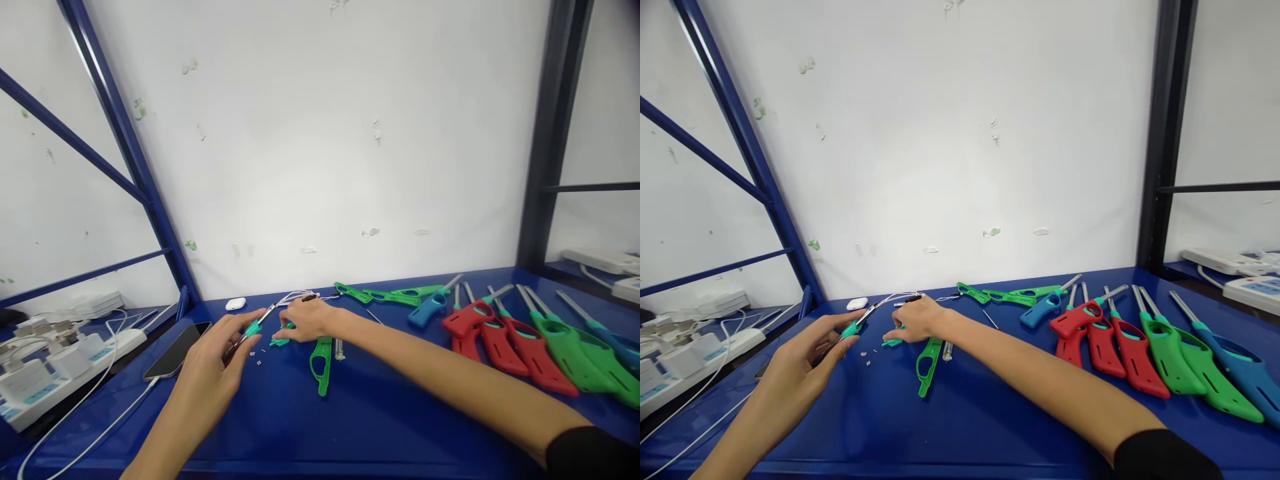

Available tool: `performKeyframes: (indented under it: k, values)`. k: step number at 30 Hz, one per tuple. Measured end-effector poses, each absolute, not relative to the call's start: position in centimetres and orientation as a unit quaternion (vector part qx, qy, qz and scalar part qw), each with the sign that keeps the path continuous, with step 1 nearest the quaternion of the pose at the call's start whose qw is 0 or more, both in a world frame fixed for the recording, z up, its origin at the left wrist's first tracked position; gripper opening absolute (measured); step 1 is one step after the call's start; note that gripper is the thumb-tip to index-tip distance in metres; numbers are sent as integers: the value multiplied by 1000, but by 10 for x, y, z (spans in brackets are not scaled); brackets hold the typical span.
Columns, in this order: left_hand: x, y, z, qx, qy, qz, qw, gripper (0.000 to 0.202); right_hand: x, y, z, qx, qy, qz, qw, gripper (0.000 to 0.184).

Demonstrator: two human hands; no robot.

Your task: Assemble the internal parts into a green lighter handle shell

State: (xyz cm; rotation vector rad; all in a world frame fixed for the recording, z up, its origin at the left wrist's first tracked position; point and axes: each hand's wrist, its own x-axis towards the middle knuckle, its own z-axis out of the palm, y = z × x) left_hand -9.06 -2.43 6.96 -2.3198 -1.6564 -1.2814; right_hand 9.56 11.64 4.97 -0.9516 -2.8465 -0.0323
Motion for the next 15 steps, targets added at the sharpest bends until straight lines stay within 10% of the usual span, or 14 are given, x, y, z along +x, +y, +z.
performKeyframes:
  k: [15]
  values:
    - [-99, -26, 72, -729, -539, -421, 15, 40, 164, 111, 69, -460, -886, 52, -12, 31]
